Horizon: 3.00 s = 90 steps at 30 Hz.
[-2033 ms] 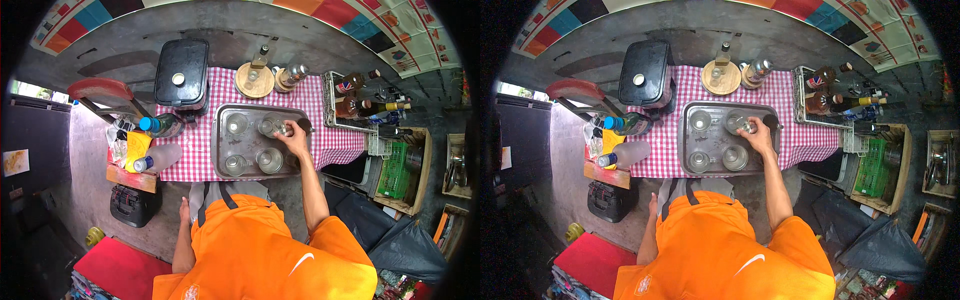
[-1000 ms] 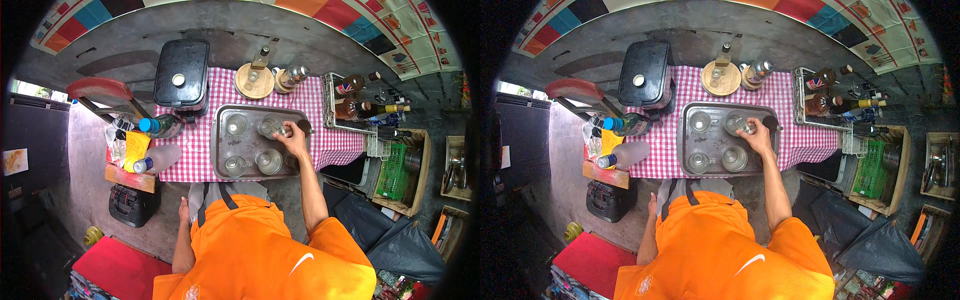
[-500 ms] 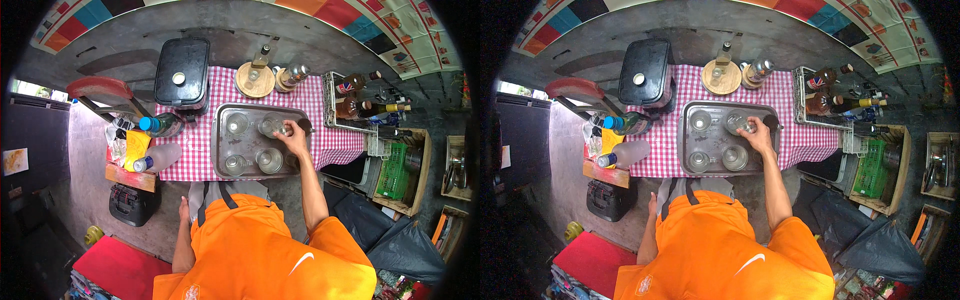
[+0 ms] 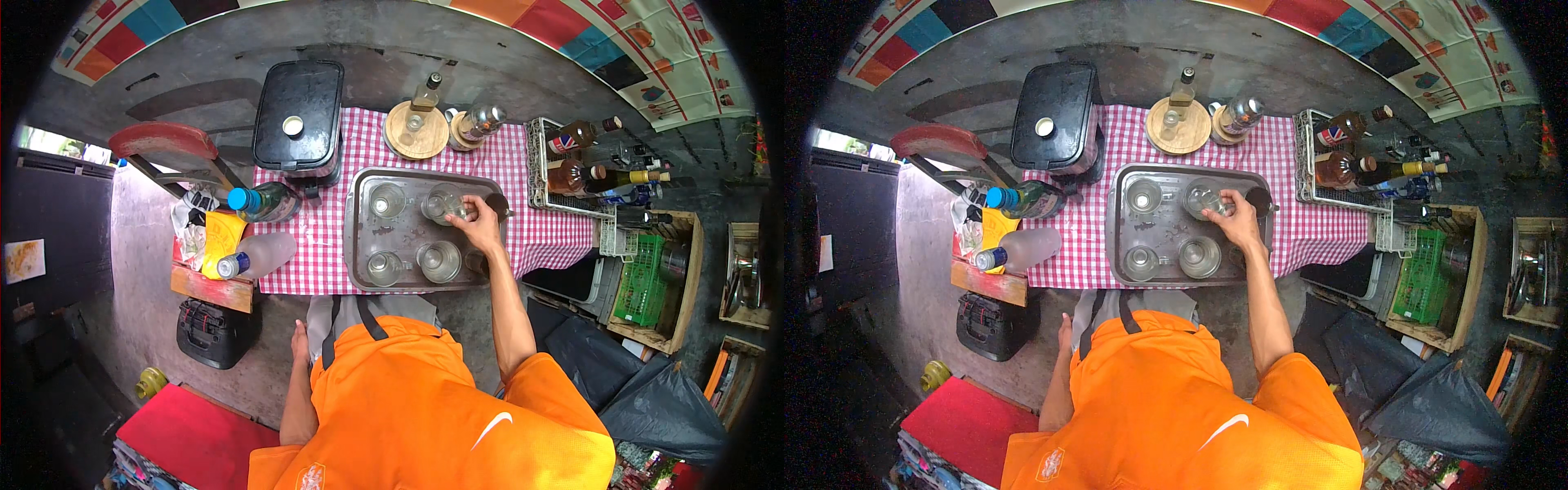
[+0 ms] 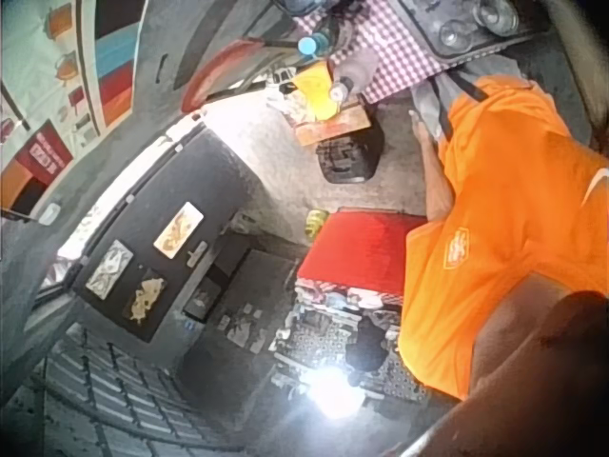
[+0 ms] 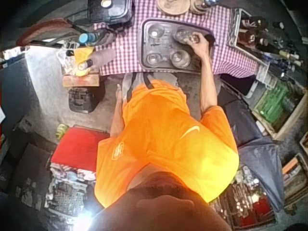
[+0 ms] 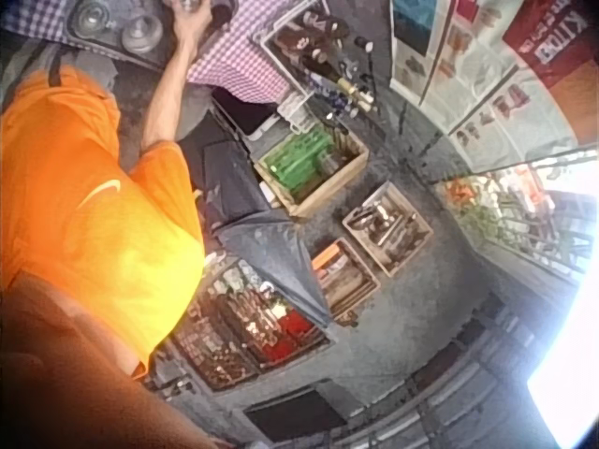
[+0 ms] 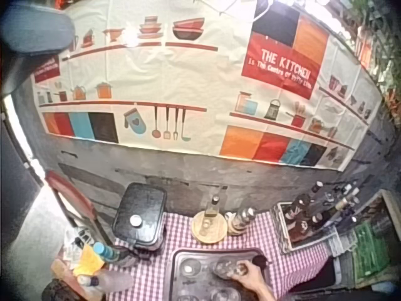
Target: Pouring a beverage from a bottle into small glasses on a tray.
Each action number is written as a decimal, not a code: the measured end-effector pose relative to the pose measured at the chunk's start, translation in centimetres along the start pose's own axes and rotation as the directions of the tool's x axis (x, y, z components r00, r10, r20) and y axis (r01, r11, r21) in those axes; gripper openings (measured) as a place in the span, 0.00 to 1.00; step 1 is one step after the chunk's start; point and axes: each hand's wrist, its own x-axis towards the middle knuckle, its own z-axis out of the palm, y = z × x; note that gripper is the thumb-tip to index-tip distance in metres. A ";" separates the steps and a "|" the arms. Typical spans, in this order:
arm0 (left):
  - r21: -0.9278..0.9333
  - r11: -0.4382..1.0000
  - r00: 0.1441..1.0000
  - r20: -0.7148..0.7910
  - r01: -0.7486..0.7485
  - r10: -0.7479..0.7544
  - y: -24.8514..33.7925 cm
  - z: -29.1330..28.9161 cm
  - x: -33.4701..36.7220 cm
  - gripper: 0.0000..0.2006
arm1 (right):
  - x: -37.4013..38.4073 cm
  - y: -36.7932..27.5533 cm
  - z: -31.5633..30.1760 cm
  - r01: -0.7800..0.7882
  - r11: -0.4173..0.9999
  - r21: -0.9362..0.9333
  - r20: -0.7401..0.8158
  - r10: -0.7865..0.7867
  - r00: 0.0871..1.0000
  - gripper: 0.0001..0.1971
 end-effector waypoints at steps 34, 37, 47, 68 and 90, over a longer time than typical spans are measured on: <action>-0.034 0.999 1.000 0.002 0.013 -0.013 2.3 0.1 -2.2 0.35 | 0.1 -0.7 -0.3 -0.031 0.999 -0.023 0.040 0.032 0.999 0.31; -0.065 0.998 1.000 0.004 0.026 -0.025 0.5 0.0 -0.7 0.35 | 0.2 -0.7 -0.3 -0.033 0.999 -0.024 0.047 0.034 0.998 0.31; -0.071 0.997 1.000 0.013 0.029 -0.028 0.7 0.1 -0.7 0.35 | 0.4 -0.3 -0.2 -0.021 0.999 -0.038 0.042 0.023 0.999 0.31; 0.070 0.997 0.999 -0.026 0.020 -0.018 2.4 0.0 -2.0 0.36 | 0.6 -0.2 -0.2 -0.007 0.999 -0.043 0.042 0.009 0.999 0.31; 0.005 1.000 1.000 -0.018 0.014 -0.013 1.8 0.0 -1.9 0.36 | 0.8 -0.7 -0.4 -0.006 0.997 -0.073 0.064 0.011 0.998 0.31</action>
